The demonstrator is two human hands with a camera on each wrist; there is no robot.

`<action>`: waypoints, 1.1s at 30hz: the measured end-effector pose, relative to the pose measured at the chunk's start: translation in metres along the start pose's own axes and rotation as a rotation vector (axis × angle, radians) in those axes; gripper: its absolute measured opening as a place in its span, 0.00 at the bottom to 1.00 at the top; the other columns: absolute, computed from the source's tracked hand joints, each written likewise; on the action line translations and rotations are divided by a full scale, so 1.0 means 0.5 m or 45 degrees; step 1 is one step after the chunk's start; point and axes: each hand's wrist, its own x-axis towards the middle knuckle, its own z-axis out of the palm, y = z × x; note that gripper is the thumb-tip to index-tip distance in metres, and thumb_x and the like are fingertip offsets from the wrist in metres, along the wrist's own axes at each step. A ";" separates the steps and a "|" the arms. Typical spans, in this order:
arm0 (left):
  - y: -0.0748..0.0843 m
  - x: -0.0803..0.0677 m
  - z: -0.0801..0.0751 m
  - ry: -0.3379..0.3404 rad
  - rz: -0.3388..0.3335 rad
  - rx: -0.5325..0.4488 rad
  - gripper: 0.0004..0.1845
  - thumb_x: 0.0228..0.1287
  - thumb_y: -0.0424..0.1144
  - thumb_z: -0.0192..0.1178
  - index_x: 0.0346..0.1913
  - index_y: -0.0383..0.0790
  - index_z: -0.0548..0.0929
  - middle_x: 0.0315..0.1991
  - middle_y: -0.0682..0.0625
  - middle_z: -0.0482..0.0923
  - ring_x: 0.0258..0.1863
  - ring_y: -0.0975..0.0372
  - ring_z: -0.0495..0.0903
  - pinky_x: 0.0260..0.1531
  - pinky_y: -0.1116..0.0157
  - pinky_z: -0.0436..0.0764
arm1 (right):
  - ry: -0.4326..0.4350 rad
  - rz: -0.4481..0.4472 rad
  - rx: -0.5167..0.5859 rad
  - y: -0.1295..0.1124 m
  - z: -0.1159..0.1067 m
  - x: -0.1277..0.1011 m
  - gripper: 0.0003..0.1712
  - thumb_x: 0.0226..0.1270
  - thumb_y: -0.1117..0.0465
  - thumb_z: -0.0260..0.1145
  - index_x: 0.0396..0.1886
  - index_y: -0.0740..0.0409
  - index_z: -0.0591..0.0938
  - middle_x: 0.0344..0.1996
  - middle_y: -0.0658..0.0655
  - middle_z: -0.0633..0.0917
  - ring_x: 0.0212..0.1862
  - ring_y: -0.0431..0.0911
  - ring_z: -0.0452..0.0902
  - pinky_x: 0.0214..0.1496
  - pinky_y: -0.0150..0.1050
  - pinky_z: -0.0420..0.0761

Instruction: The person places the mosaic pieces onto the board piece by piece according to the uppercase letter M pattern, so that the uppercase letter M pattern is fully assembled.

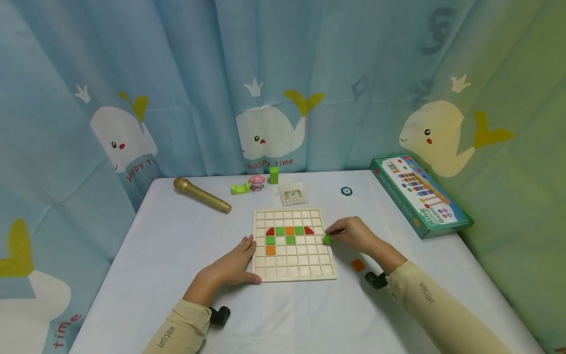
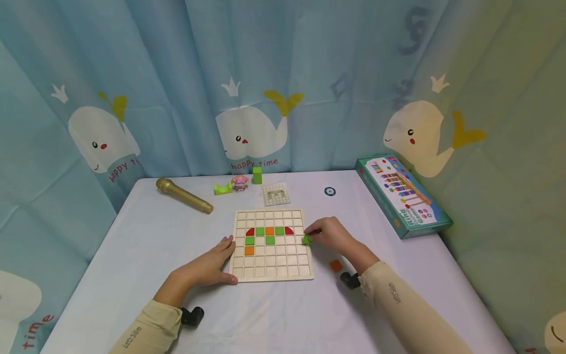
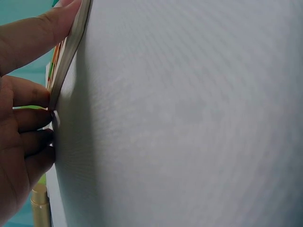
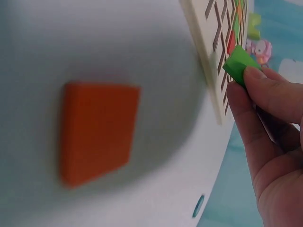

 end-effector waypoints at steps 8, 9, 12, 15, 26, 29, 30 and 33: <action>-0.002 0.001 0.001 0.004 0.010 0.004 0.57 0.55 0.57 0.74 0.78 0.29 0.55 0.81 0.39 0.44 0.79 0.48 0.42 0.74 0.52 0.55 | -0.059 -0.012 0.010 -0.017 0.026 0.039 0.09 0.60 0.70 0.74 0.40 0.60 0.91 0.41 0.55 0.89 0.48 0.52 0.84 0.49 0.46 0.83; -0.001 0.001 0.001 0.003 0.009 0.005 0.57 0.55 0.57 0.74 0.78 0.30 0.55 0.81 0.40 0.44 0.79 0.48 0.42 0.74 0.52 0.55 | -0.066 -0.013 0.009 -0.018 0.029 0.042 0.09 0.60 0.70 0.74 0.40 0.59 0.92 0.41 0.54 0.90 0.48 0.52 0.84 0.49 0.46 0.83; -0.001 0.001 0.001 0.003 0.008 0.008 0.57 0.55 0.57 0.74 0.78 0.30 0.55 0.81 0.40 0.44 0.79 0.48 0.43 0.74 0.52 0.55 | -0.083 -0.009 0.005 -0.025 0.034 0.051 0.09 0.60 0.69 0.75 0.40 0.58 0.92 0.41 0.53 0.90 0.48 0.51 0.84 0.48 0.45 0.83; -0.002 0.002 0.001 0.005 0.010 0.011 0.57 0.55 0.57 0.74 0.78 0.30 0.55 0.81 0.40 0.44 0.79 0.48 0.43 0.74 0.52 0.55 | -0.098 -0.014 0.012 -0.030 0.039 0.060 0.09 0.60 0.69 0.74 0.40 0.58 0.92 0.41 0.53 0.90 0.47 0.50 0.83 0.47 0.43 0.83; -0.003 0.006 -0.003 -0.001 0.005 0.024 0.58 0.54 0.57 0.74 0.78 0.30 0.55 0.81 0.40 0.44 0.79 0.49 0.42 0.74 0.52 0.54 | -0.126 -0.057 -0.019 -0.026 0.057 0.080 0.07 0.60 0.68 0.75 0.37 0.55 0.92 0.40 0.51 0.90 0.48 0.49 0.84 0.49 0.43 0.83; -0.003 0.005 -0.002 0.000 0.004 0.014 0.58 0.54 0.57 0.74 0.78 0.30 0.55 0.81 0.40 0.44 0.79 0.49 0.42 0.74 0.52 0.54 | -0.123 -0.100 -0.039 -0.026 0.061 0.082 0.06 0.60 0.69 0.75 0.36 0.56 0.92 0.39 0.52 0.89 0.47 0.51 0.84 0.49 0.44 0.83; -0.003 0.004 -0.001 -0.003 0.001 0.010 0.58 0.55 0.57 0.74 0.78 0.30 0.55 0.81 0.40 0.43 0.79 0.49 0.42 0.74 0.52 0.54 | -0.123 -0.104 -0.046 -0.026 0.062 0.082 0.06 0.59 0.69 0.75 0.35 0.57 0.92 0.39 0.52 0.89 0.47 0.51 0.84 0.49 0.44 0.83; -0.004 0.002 0.002 -0.005 -0.005 -0.003 0.58 0.55 0.57 0.74 0.78 0.30 0.54 0.81 0.40 0.43 0.79 0.49 0.42 0.74 0.51 0.54 | -0.126 -0.130 -0.078 -0.030 0.065 0.083 0.06 0.59 0.70 0.75 0.34 0.57 0.92 0.37 0.52 0.88 0.46 0.51 0.84 0.47 0.43 0.83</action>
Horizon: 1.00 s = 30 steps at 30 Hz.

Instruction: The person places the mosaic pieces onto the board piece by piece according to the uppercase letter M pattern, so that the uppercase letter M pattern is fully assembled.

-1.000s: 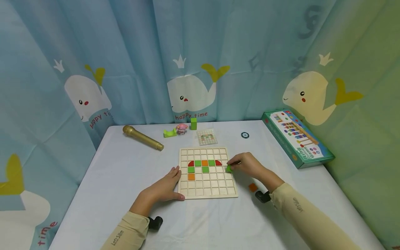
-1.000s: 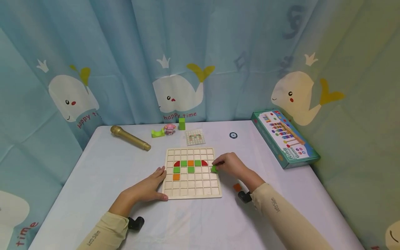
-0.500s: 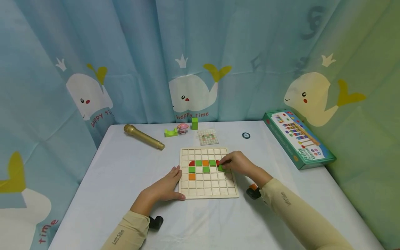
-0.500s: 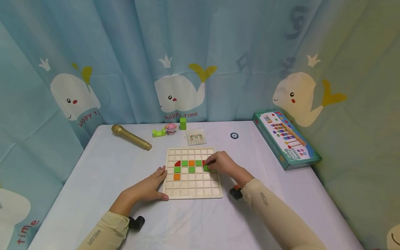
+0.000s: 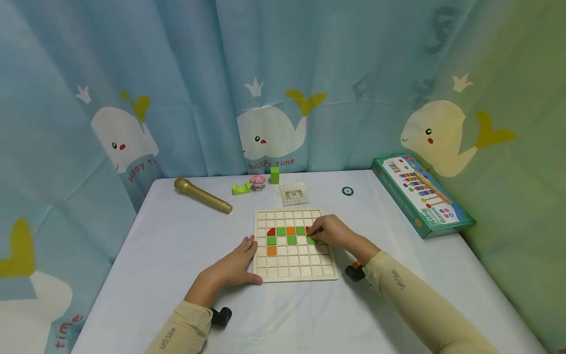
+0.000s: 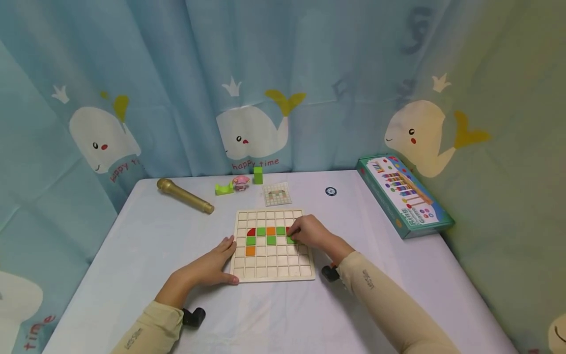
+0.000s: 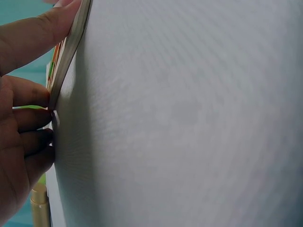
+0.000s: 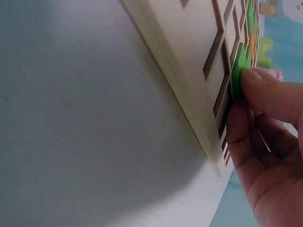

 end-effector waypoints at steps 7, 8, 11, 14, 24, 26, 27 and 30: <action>0.001 -0.007 0.002 0.013 -0.026 -0.016 0.58 0.55 0.57 0.74 0.79 0.32 0.54 0.81 0.41 0.43 0.80 0.49 0.41 0.74 0.51 0.54 | -0.027 0.001 -0.023 -0.004 0.004 0.004 0.06 0.61 0.71 0.73 0.35 0.58 0.92 0.38 0.52 0.88 0.44 0.49 0.84 0.44 0.39 0.84; 0.002 -0.007 0.002 0.018 -0.019 -0.019 0.58 0.55 0.57 0.74 0.78 0.31 0.54 0.81 0.40 0.43 0.80 0.49 0.42 0.74 0.51 0.55 | -0.026 0.014 -0.022 -0.004 0.004 0.003 0.06 0.61 0.70 0.73 0.35 0.57 0.92 0.38 0.52 0.88 0.44 0.49 0.84 0.44 0.39 0.84; 0.003 -0.007 0.001 0.021 -0.001 -0.014 0.57 0.55 0.56 0.74 0.78 0.31 0.55 0.81 0.40 0.44 0.79 0.48 0.42 0.74 0.51 0.55 | -0.021 0.045 -0.024 -0.002 0.003 -0.004 0.06 0.62 0.69 0.73 0.36 0.56 0.92 0.39 0.52 0.89 0.46 0.49 0.84 0.45 0.41 0.84; 0.006 -0.006 0.000 0.021 0.009 -0.014 0.57 0.55 0.56 0.74 0.78 0.30 0.56 0.80 0.39 0.44 0.79 0.48 0.43 0.73 0.50 0.55 | -0.026 0.075 -0.010 -0.002 -0.002 -0.013 0.06 0.64 0.68 0.72 0.38 0.55 0.92 0.41 0.52 0.89 0.49 0.49 0.84 0.48 0.42 0.83; 0.009 -0.007 0.000 0.007 0.005 -0.020 0.57 0.56 0.55 0.74 0.78 0.30 0.55 0.81 0.39 0.43 0.79 0.48 0.42 0.74 0.51 0.55 | -0.012 0.125 0.023 0.015 -0.033 -0.064 0.06 0.67 0.66 0.70 0.41 0.57 0.90 0.42 0.52 0.88 0.43 0.45 0.80 0.43 0.41 0.81; 0.008 -0.006 -0.001 0.009 0.001 -0.015 0.57 0.55 0.55 0.74 0.78 0.30 0.55 0.81 0.40 0.44 0.79 0.48 0.42 0.74 0.51 0.55 | 0.004 0.119 0.010 0.022 -0.044 -0.077 0.06 0.66 0.66 0.71 0.41 0.59 0.90 0.41 0.52 0.88 0.41 0.44 0.80 0.42 0.40 0.80; 0.007 -0.006 -0.002 0.010 -0.001 -0.014 0.57 0.55 0.55 0.74 0.78 0.30 0.55 0.81 0.40 0.44 0.79 0.48 0.42 0.74 0.51 0.55 | 0.009 0.120 0.009 0.025 -0.049 -0.084 0.06 0.66 0.67 0.71 0.41 0.60 0.90 0.40 0.53 0.88 0.40 0.44 0.79 0.41 0.41 0.80; 0.005 -0.004 -0.001 0.011 -0.005 -0.008 0.57 0.55 0.56 0.74 0.78 0.30 0.55 0.81 0.40 0.44 0.79 0.49 0.42 0.74 0.51 0.55 | 0.021 0.151 -0.004 0.033 -0.066 -0.107 0.06 0.66 0.68 0.70 0.41 0.60 0.89 0.39 0.52 0.88 0.39 0.44 0.79 0.41 0.41 0.80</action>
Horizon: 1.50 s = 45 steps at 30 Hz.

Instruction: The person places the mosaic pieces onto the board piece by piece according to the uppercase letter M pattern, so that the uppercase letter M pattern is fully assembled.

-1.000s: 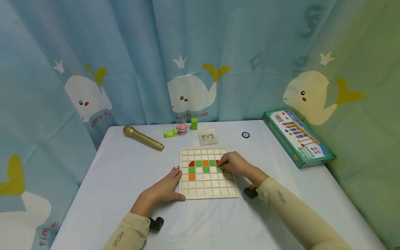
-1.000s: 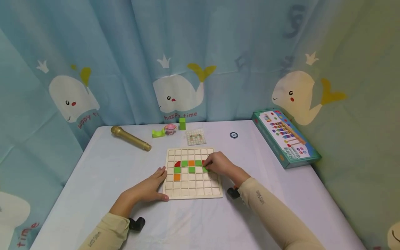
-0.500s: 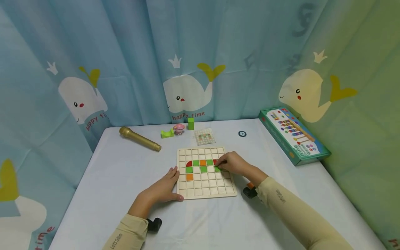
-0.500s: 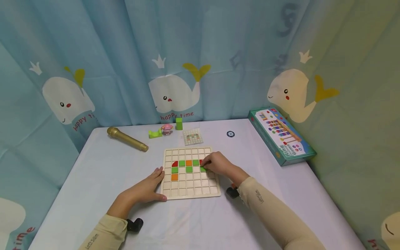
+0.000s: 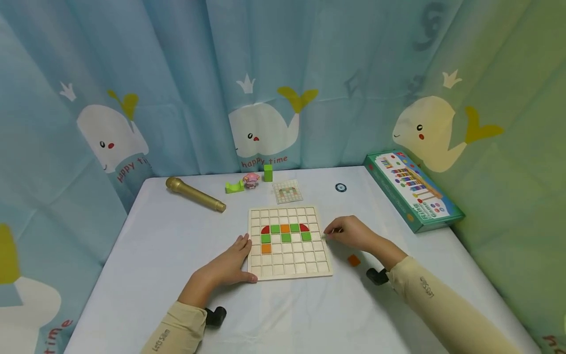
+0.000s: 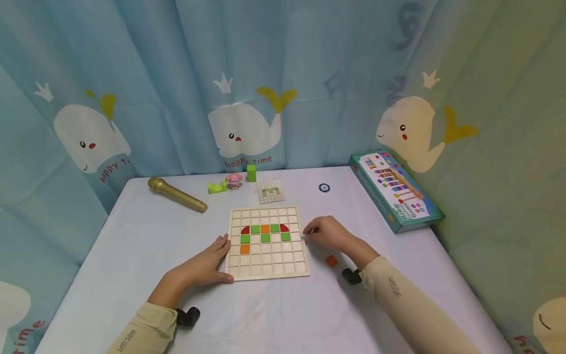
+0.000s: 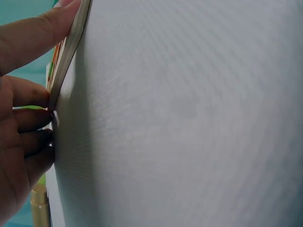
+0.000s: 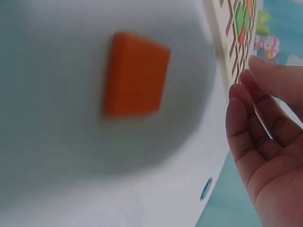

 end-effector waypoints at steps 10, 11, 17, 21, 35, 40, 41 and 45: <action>-0.002 -0.002 -0.003 0.005 -0.002 0.012 0.57 0.55 0.56 0.74 0.78 0.30 0.55 0.80 0.39 0.44 0.79 0.48 0.43 0.74 0.51 0.55 | 0.014 0.012 -0.023 0.039 -0.029 -0.070 0.07 0.66 0.67 0.70 0.42 0.60 0.89 0.36 0.50 0.87 0.38 0.42 0.79 0.39 0.39 0.80; -0.002 -0.002 -0.003 0.006 -0.001 0.011 0.57 0.55 0.56 0.74 0.78 0.30 0.55 0.80 0.39 0.44 0.79 0.48 0.43 0.74 0.51 0.55 | 0.014 0.023 -0.019 0.041 -0.029 -0.077 0.07 0.65 0.66 0.71 0.42 0.60 0.89 0.36 0.50 0.87 0.37 0.42 0.79 0.39 0.39 0.80; -0.002 -0.002 0.000 0.010 -0.002 0.003 0.58 0.55 0.56 0.74 0.78 0.30 0.55 0.81 0.39 0.44 0.79 0.48 0.42 0.74 0.51 0.55 | 0.018 0.066 -0.010 0.058 -0.022 -0.114 0.07 0.63 0.68 0.71 0.41 0.59 0.89 0.35 0.49 0.86 0.36 0.41 0.77 0.39 0.39 0.80; -0.004 -0.003 0.001 0.006 -0.007 0.000 0.58 0.55 0.56 0.74 0.78 0.30 0.55 0.81 0.40 0.43 0.79 0.48 0.42 0.74 0.51 0.55 | 0.031 0.053 0.009 0.065 -0.013 -0.135 0.09 0.61 0.68 0.73 0.43 0.60 0.89 0.35 0.49 0.85 0.35 0.40 0.75 0.37 0.36 0.79; -0.003 -0.003 0.004 0.008 0.009 -0.025 0.58 0.55 0.56 0.74 0.79 0.31 0.54 0.81 0.40 0.42 0.80 0.48 0.41 0.74 0.51 0.55 | 0.010 0.067 0.075 0.062 0.001 -0.153 0.08 0.58 0.63 0.78 0.38 0.54 0.90 0.39 0.49 0.83 0.42 0.47 0.78 0.41 0.37 0.78; -0.004 -0.002 0.005 0.014 0.016 -0.017 0.58 0.55 0.56 0.74 0.78 0.30 0.54 0.81 0.40 0.43 0.80 0.48 0.41 0.74 0.51 0.55 | 0.015 0.074 0.090 0.063 0.001 -0.154 0.10 0.56 0.64 0.79 0.38 0.55 0.87 0.36 0.49 0.83 0.39 0.45 0.76 0.39 0.35 0.78; -0.004 -0.002 0.005 0.013 0.016 -0.017 0.58 0.54 0.56 0.74 0.78 0.30 0.54 0.81 0.40 0.43 0.80 0.48 0.41 0.74 0.51 0.55 | 0.016 0.078 0.097 0.064 0.002 -0.155 0.11 0.55 0.64 0.79 0.38 0.55 0.87 0.35 0.49 0.83 0.38 0.45 0.76 0.39 0.35 0.77; -0.002 -0.002 0.004 0.011 0.013 -0.015 0.58 0.54 0.56 0.74 0.78 0.30 0.54 0.81 0.40 0.43 0.80 0.48 0.41 0.73 0.51 0.56 | 0.012 0.093 0.110 0.069 0.001 -0.158 0.11 0.56 0.66 0.78 0.37 0.56 0.86 0.35 0.48 0.84 0.39 0.45 0.76 0.40 0.35 0.78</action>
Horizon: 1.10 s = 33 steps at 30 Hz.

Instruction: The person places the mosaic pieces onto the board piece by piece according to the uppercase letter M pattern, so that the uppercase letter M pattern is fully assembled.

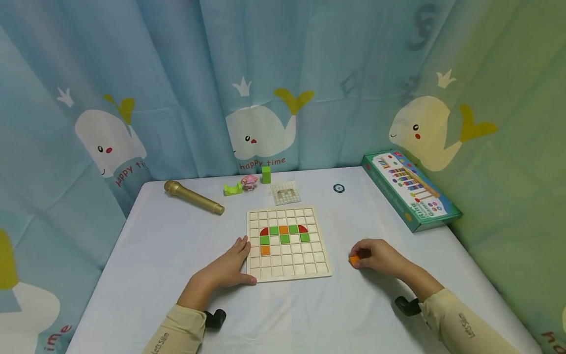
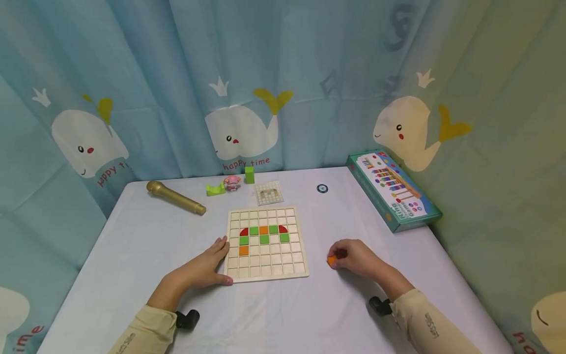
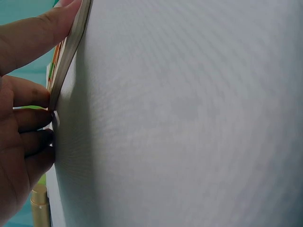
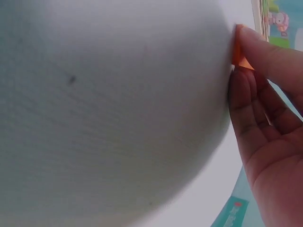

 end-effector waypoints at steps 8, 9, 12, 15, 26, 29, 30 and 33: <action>0.008 -0.004 -0.005 0.000 -0.006 0.002 0.57 0.55 0.55 0.75 0.78 0.30 0.55 0.81 0.40 0.44 0.79 0.48 0.42 0.73 0.51 0.56 | -0.039 0.025 0.034 0.004 -0.008 0.007 0.07 0.58 0.68 0.76 0.36 0.57 0.86 0.34 0.49 0.85 0.39 0.45 0.77 0.41 0.35 0.78; 0.008 -0.004 -0.005 -0.001 -0.009 0.003 0.57 0.55 0.55 0.75 0.78 0.30 0.55 0.81 0.40 0.44 0.79 0.48 0.42 0.73 0.51 0.56 | -0.040 0.030 0.035 0.004 -0.009 0.008 0.07 0.58 0.68 0.75 0.36 0.57 0.86 0.34 0.49 0.85 0.38 0.45 0.77 0.41 0.35 0.78; 0.009 -0.004 -0.004 -0.002 -0.015 0.006 0.57 0.55 0.55 0.75 0.78 0.30 0.56 0.81 0.40 0.44 0.80 0.49 0.42 0.73 0.51 0.56 | -0.034 0.038 0.027 0.003 -0.010 0.014 0.06 0.58 0.68 0.75 0.35 0.57 0.87 0.33 0.49 0.86 0.37 0.45 0.78 0.40 0.36 0.79; 0.009 -0.004 -0.004 -0.001 -0.018 0.007 0.57 0.55 0.55 0.75 0.78 0.30 0.56 0.81 0.40 0.45 0.80 0.49 0.42 0.73 0.51 0.56 | -0.021 0.052 0.018 -0.001 -0.009 0.024 0.06 0.59 0.68 0.75 0.34 0.56 0.87 0.33 0.49 0.86 0.36 0.43 0.78 0.40 0.37 0.79; 0.001 0.000 0.001 -0.002 -0.015 0.003 0.58 0.54 0.56 0.74 0.78 0.31 0.55 0.81 0.41 0.44 0.80 0.49 0.41 0.73 0.51 0.55 | -0.050 -0.003 -0.001 -0.032 -0.002 0.079 0.04 0.61 0.67 0.74 0.35 0.56 0.88 0.33 0.49 0.86 0.36 0.44 0.78 0.41 0.39 0.80; 0.003 0.000 -0.001 0.000 -0.019 -0.004 0.58 0.54 0.56 0.74 0.78 0.31 0.55 0.81 0.41 0.43 0.80 0.49 0.42 0.74 0.51 0.55 | -0.057 -0.016 -0.016 -0.043 0.002 0.095 0.04 0.62 0.67 0.74 0.35 0.56 0.88 0.33 0.48 0.86 0.37 0.44 0.77 0.42 0.40 0.79; 0.004 0.000 -0.002 -0.002 -0.020 -0.004 0.58 0.54 0.56 0.74 0.78 0.31 0.55 0.81 0.41 0.44 0.80 0.49 0.42 0.74 0.51 0.55 | -0.060 -0.020 -0.019 -0.047 0.004 0.100 0.04 0.62 0.67 0.74 0.35 0.55 0.88 0.33 0.47 0.86 0.37 0.44 0.77 0.42 0.40 0.79; 0.005 -0.001 -0.003 -0.005 -0.021 -0.009 0.58 0.54 0.55 0.75 0.78 0.31 0.55 0.81 0.41 0.44 0.79 0.49 0.42 0.74 0.50 0.55 | -0.069 -0.048 -0.012 -0.061 0.010 0.116 0.04 0.61 0.68 0.74 0.35 0.56 0.88 0.33 0.48 0.86 0.37 0.45 0.76 0.41 0.39 0.79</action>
